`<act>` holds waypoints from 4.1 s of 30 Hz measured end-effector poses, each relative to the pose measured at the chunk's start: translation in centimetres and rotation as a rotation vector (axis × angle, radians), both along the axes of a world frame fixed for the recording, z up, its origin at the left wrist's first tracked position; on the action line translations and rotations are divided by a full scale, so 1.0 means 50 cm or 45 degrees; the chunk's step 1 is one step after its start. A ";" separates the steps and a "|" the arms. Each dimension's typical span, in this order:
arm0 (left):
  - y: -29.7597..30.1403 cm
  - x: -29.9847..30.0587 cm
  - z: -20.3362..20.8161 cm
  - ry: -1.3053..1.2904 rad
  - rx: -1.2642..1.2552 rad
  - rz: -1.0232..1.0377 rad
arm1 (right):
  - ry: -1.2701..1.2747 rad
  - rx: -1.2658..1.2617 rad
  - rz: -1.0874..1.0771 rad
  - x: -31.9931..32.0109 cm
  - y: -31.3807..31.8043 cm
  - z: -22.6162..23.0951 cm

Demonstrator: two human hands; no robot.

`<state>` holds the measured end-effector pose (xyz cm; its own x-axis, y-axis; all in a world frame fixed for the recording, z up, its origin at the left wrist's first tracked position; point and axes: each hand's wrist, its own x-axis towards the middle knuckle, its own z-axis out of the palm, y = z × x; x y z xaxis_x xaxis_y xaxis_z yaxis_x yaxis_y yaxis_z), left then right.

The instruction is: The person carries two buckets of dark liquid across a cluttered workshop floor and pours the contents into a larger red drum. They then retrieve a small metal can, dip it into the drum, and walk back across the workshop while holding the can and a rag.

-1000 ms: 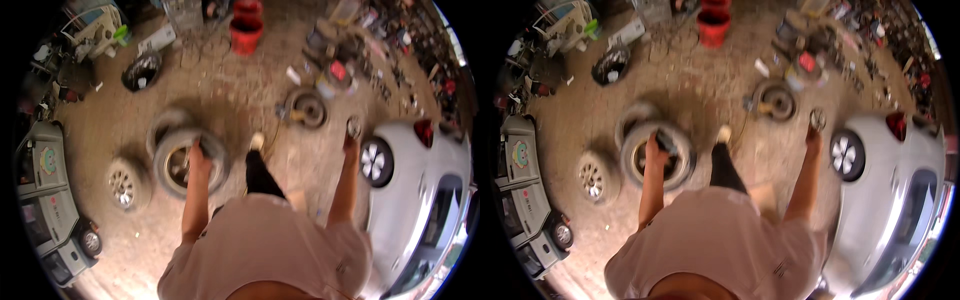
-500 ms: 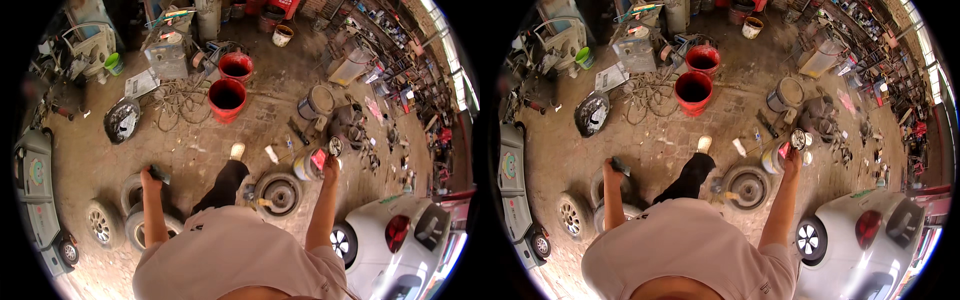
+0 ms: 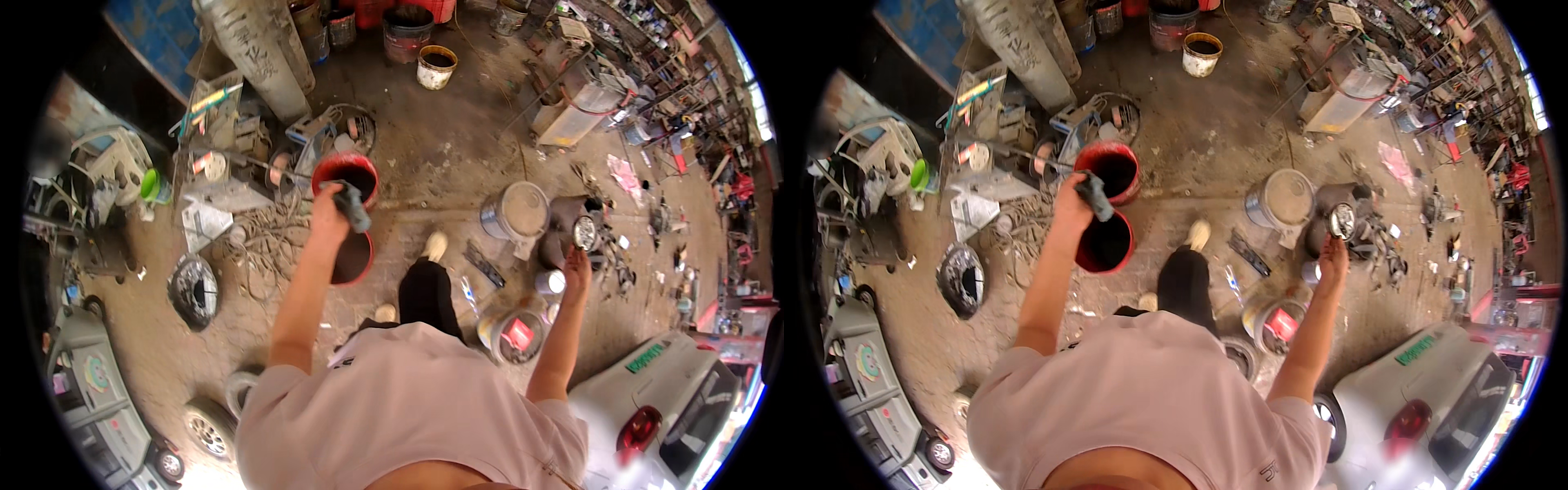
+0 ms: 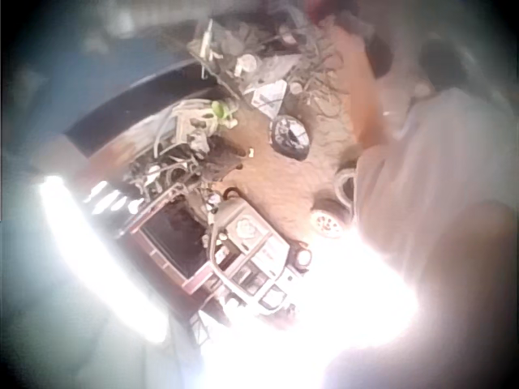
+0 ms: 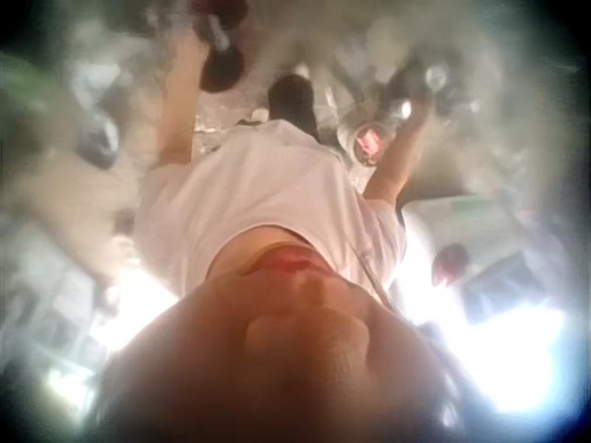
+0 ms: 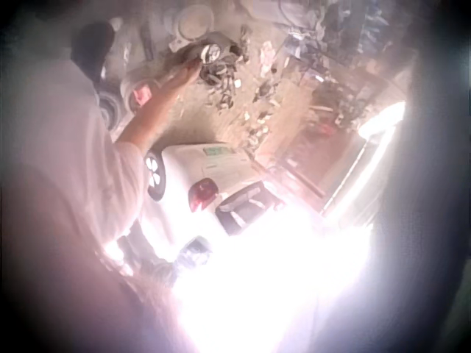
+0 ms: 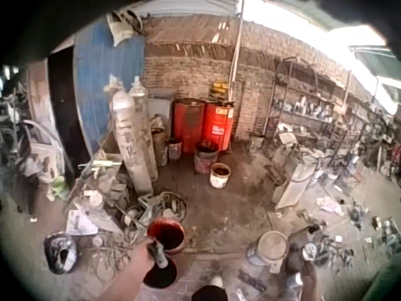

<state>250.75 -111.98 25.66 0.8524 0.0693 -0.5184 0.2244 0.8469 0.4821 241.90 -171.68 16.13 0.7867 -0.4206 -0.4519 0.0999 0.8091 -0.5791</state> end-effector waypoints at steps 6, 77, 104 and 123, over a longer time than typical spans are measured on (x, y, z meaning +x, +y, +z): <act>-0.176 0.391 -0.073 0.178 -0.139 -0.038 | 0.165 0.001 -0.315 0.382 -0.103 -0.054; -1.118 2.500 -0.045 0.774 -0.208 2.466 | 0.497 -0.112 2.127 3.814 0.060 0.035; -1.802 2.427 -0.083 0.571 -0.516 3.532 | 0.485 -0.008 2.915 3.508 0.237 0.064; -1.765 2.346 -0.109 0.036 -0.361 3.211 | 0.517 0.348 2.709 3.545 0.174 0.077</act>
